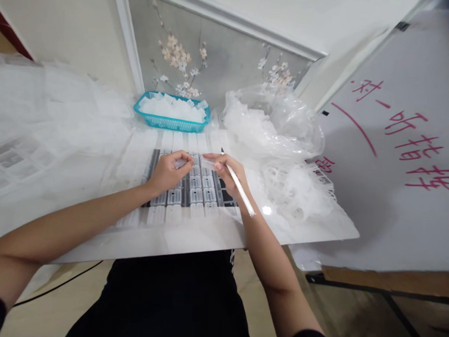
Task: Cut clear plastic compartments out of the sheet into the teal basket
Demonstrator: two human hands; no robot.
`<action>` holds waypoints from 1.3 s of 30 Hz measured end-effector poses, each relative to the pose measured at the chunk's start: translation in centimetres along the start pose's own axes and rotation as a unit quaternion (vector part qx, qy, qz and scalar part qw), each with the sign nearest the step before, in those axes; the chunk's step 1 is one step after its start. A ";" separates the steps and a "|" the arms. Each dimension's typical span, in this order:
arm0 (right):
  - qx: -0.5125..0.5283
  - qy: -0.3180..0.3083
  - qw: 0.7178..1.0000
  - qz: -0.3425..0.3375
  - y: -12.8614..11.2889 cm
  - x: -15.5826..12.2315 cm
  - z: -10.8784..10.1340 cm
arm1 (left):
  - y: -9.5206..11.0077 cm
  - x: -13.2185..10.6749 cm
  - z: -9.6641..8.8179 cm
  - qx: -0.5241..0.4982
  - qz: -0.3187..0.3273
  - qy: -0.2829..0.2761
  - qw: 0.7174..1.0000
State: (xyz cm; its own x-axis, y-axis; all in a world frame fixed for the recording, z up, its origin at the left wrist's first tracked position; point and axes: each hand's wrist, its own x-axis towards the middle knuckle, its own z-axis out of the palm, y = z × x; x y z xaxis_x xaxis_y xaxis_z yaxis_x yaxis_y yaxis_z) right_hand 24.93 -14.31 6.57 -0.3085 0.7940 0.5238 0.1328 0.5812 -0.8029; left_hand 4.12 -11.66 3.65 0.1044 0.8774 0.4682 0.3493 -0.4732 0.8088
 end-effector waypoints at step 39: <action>0.223 0.418 0.867 0.154 6.4 0.7 -7.8 | 14.4 9.9 11.0 -0.091 0.115 -0.281 0.948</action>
State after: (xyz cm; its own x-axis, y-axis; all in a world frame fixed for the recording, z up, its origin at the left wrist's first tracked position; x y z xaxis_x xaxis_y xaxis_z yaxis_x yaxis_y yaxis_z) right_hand 32.95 -8.64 3.98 0.4915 0.8597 0.1394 -0.3476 0.3404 -0.8736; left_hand 20.43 -8.97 16.03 0.6562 0.6290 0.4169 0.0956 -0.6173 0.7809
